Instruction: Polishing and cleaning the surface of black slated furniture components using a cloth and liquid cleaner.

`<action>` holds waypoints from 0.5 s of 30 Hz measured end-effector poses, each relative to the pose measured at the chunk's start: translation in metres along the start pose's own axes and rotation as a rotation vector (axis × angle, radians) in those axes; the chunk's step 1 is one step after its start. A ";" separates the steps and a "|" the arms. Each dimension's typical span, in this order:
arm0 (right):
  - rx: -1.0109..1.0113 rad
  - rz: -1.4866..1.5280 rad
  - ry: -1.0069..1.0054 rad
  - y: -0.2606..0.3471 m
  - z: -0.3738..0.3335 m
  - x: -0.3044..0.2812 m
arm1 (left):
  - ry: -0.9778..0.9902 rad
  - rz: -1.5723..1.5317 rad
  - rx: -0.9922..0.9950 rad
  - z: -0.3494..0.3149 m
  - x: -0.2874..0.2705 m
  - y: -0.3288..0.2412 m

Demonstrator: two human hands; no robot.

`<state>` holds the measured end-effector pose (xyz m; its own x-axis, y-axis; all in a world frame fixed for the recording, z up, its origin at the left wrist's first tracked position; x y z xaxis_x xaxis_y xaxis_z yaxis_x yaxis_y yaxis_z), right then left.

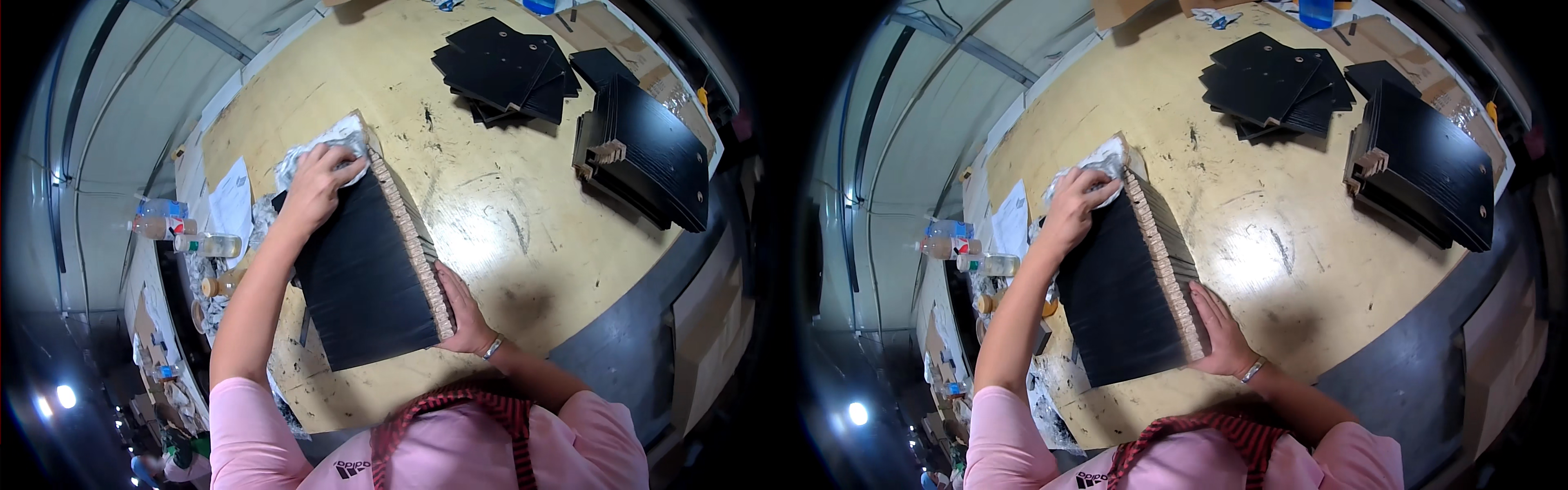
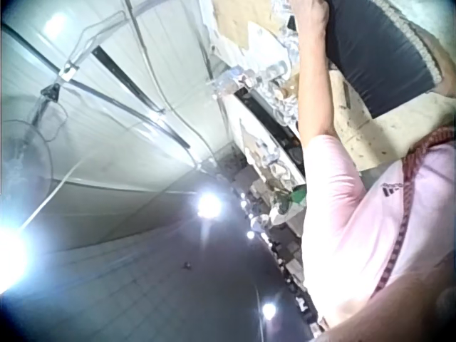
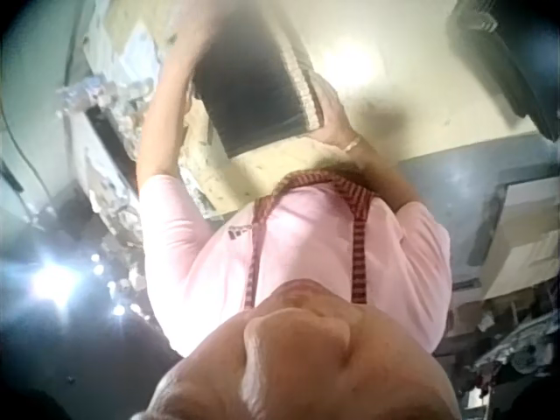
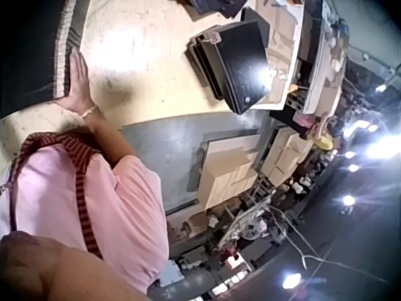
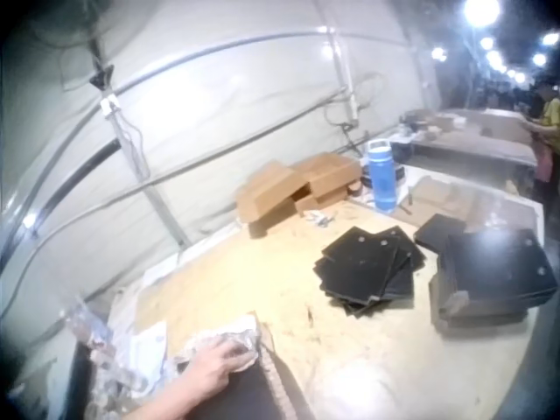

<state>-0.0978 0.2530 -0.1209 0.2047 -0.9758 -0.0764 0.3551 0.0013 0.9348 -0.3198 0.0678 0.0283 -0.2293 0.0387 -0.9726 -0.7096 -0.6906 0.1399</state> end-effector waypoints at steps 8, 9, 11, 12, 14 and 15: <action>-0.010 0.026 -0.007 -0.004 -0.002 0.002 | 0.042 0.013 0.120 0.001 -0.003 0.008; -0.004 0.038 -0.001 -0.004 -0.001 0.000 | -0.014 0.007 0.129 0.004 -0.004 0.005; 0.003 0.047 0.007 -0.006 -0.002 0.002 | 0.006 -0.003 0.131 0.001 -0.005 0.007; 0.013 0.052 0.007 -0.006 -0.005 0.001 | 0.049 0.009 0.112 -0.006 -0.006 0.012; 0.012 0.043 0.011 -0.005 -0.005 -0.003 | 0.077 -0.007 0.064 -0.028 -0.006 0.029; 0.001 0.054 0.018 -0.003 -0.003 -0.001 | 0.076 0.002 0.057 -0.042 -0.005 0.032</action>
<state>-0.0962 0.2547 -0.1248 0.2398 -0.9703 -0.0316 0.3417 0.0539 0.9383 -0.3134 0.0146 0.0298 -0.1814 -0.0193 -0.9832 -0.7464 -0.6483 0.1504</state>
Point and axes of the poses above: each hand's wrist, its own z-axis towards the middle knuckle, its own x-axis out of the palm, y = z × x, the point moved 4 cm from there along z, towards the middle knuckle, and after that the axes turned 10 degrees about z, right-handed, at the moved point
